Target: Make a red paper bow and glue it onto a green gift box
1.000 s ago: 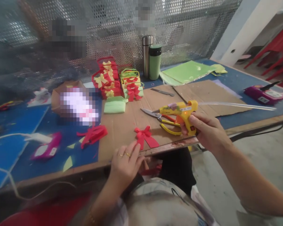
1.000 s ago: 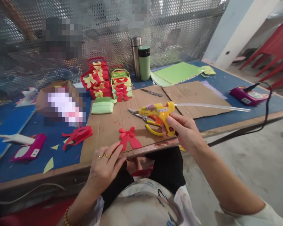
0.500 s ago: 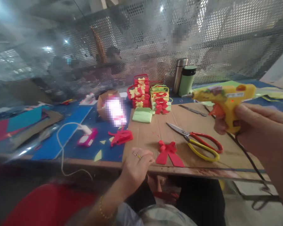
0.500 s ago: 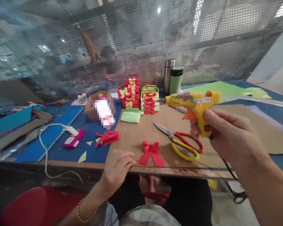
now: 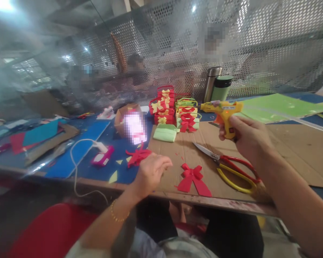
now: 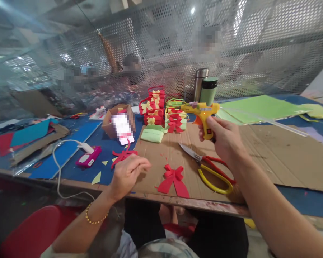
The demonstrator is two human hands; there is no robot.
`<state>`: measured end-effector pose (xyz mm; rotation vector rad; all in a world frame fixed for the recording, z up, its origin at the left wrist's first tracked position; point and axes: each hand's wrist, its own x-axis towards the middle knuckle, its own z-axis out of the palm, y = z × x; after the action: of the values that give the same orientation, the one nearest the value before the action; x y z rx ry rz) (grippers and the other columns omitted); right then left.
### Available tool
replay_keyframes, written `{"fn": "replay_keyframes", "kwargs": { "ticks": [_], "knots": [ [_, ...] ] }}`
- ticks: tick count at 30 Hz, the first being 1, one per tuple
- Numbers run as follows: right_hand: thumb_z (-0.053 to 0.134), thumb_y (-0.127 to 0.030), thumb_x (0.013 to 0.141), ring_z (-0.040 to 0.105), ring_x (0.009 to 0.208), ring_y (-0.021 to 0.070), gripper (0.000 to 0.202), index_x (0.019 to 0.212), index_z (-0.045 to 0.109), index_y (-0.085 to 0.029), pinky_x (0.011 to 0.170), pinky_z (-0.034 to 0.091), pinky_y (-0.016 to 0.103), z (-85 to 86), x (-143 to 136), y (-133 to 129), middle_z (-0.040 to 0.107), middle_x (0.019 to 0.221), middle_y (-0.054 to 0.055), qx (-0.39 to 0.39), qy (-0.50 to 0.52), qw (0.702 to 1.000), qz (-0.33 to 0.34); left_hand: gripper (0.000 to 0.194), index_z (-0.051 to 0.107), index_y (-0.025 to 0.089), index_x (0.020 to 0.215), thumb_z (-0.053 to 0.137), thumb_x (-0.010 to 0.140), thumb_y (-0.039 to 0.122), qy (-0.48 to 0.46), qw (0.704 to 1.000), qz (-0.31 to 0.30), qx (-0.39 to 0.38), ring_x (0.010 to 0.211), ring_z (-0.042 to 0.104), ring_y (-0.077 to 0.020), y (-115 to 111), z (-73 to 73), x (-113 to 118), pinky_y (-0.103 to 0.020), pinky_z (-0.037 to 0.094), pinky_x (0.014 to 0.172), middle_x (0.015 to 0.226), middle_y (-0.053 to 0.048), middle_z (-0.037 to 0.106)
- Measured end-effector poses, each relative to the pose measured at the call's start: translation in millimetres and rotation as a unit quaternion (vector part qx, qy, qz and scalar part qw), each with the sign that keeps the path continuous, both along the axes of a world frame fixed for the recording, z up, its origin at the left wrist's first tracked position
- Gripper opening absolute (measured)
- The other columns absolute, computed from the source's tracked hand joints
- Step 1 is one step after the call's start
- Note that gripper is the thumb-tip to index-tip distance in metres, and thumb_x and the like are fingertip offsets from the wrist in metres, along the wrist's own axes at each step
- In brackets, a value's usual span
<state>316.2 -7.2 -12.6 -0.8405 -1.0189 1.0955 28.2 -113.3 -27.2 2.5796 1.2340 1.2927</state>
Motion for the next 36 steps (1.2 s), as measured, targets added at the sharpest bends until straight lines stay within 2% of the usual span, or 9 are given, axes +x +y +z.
{"fn": "replay_keyframes", "kwargs": {
  "ticks": [4,9,10,13,17,22,28,32,36],
  "knots": [
    [0.093,-0.057,0.061,0.059,0.053,0.0137,0.047,0.071,0.074,-0.015,0.047,0.049,0.028,-9.2,-1,1,0.066,0.066,0.004,-0.015,-0.014,1.0,0.02,0.025,0.053,0.022,0.083,0.045,0.106,0.027,-0.006,0.991,0.068,-0.111,0.059,0.058,-0.0131,23,16.0,-11,-0.025,0.043,0.06,0.066,0.002,0.062],
    [0.089,-0.06,0.064,0.058,0.05,0.0127,0.047,0.07,0.071,-0.017,0.045,0.048,0.027,-14.8,0,3,0.065,0.064,0.002,-0.012,-0.033,0.999,0.016,0.032,0.04,0.025,0.074,0.035,0.106,0.025,0.015,0.956,0.206,-0.209,0.064,0.061,-0.0169,85,37.2,-23,-0.029,0.045,0.073,0.06,0.001,0.057],
    [0.089,-0.061,0.064,0.057,0.05,0.0126,0.048,0.069,0.071,-0.017,0.045,0.048,0.026,-15.7,1,3,0.065,0.063,0.002,-0.009,-0.036,0.999,0.017,0.029,0.042,0.025,0.076,0.039,0.104,0.025,0.04,0.941,0.244,-0.23,0.068,0.063,-0.0186,98,39.6,-22,-0.03,0.045,0.075,0.065,-0.001,0.06],
    [0.088,-0.062,0.065,0.056,0.049,0.0128,0.047,0.069,0.07,-0.018,0.044,0.048,0.027,-17.3,1,4,0.064,0.061,0.002,-0.001,-0.041,0.999,0.019,0.012,0.05,0.022,0.084,0.056,0.094,0.02,0.061,0.928,0.268,-0.253,0.089,0.067,-0.027,133,41.7,-17,-0.035,0.045,0.081,0.083,-0.009,0.068],
    [0.089,-0.062,0.063,0.055,0.048,0.0128,0.048,0.066,0.069,-0.018,0.044,0.049,0.028,-17.0,3,6,0.063,0.06,0.002,-0.008,-0.038,0.999,0.03,0.025,0.057,0.019,0.085,0.079,0.074,0.02,0.075,0.914,0.248,-0.31,0.1,0.066,-0.0347,160,37.4,-12,-0.036,0.045,0.083,0.092,-0.015,0.071],
    [0.09,-0.069,0.055,0.054,0.045,0.0116,0.056,0.064,0.067,-0.018,0.041,0.047,0.026,-15.9,1,7,0.061,0.058,0.001,-0.012,-0.019,0.999,0.031,0.044,0.063,0.018,0.088,0.091,0.054,0.018,0.041,0.909,0.203,-0.362,0.084,0.065,-0.0257,168,27.6,-14,-0.029,0.045,0.073,0.085,-0.005,0.069],
    [0.086,-0.074,0.057,0.056,0.047,0.0127,0.061,0.067,0.067,-0.017,0.043,0.046,0.026,-17.6,-3,5,0.06,0.059,0.001,-0.002,-0.042,0.998,0.049,0.063,0.061,0.015,0.116,0.087,0.059,0.017,-0.097,0.897,0.19,-0.386,0.059,0.055,-0.0135,156,10.8,-18,-0.025,0.041,0.058,0.08,0.0,0.064],
    [0.08,-0.073,0.069,0.054,0.047,0.0118,0.058,0.066,0.065,-0.018,0.045,0.043,0.026,-17.2,-3,1,0.059,0.057,0.001,0.019,-0.087,0.994,0.069,0.045,0.067,0.013,0.097,0.088,0.058,0.018,-0.195,0.873,0.136,-0.426,0.067,0.063,-0.0153,153,6.7,-14,-0.028,0.048,0.066,0.075,-0.002,0.067],
    [0.079,-0.072,0.072,0.055,0.052,0.0122,0.056,0.067,0.066,-0.018,0.048,0.045,0.026,-16.7,-4,-1,0.061,0.062,0.001,0.025,-0.104,0.992,0.072,0.028,0.063,0.013,0.07,0.086,0.054,0.013,-0.266,0.843,0.1,-0.456,0.057,0.058,-0.0116,155,3.7,-9,-0.024,0.045,0.057,0.06,0.001,0.061]
  ]
}}
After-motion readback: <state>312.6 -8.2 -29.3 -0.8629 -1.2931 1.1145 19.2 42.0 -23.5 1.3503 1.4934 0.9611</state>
